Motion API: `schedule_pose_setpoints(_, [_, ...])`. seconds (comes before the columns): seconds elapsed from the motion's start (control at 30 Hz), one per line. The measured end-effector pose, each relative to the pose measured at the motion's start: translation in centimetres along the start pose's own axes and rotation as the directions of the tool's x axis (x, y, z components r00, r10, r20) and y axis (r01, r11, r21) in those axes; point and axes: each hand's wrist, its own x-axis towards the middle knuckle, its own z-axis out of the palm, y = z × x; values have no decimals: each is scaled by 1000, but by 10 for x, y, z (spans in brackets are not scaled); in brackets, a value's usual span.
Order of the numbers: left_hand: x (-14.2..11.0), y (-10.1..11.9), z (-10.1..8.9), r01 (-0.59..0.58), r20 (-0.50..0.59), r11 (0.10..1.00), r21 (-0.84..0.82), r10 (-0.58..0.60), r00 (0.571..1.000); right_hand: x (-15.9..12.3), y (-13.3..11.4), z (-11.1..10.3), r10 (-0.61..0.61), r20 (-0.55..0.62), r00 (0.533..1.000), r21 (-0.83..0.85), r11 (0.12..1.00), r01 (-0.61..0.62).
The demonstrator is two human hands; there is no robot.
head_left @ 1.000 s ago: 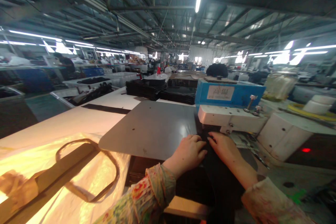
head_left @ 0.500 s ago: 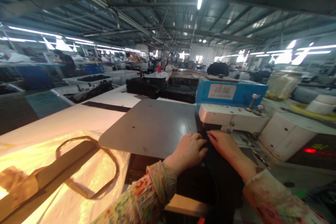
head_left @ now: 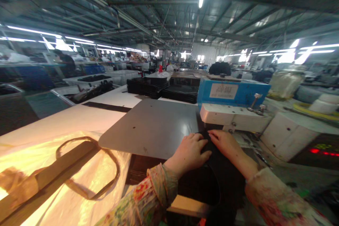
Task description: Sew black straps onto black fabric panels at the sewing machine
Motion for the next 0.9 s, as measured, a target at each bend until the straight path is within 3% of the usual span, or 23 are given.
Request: schedule_pose_setpoints(0.9, [2, -1, 5, -23, -19, 999, 28, 23, 1000, 4, 3, 5, 13, -28, 1000, -37, 999, -14])
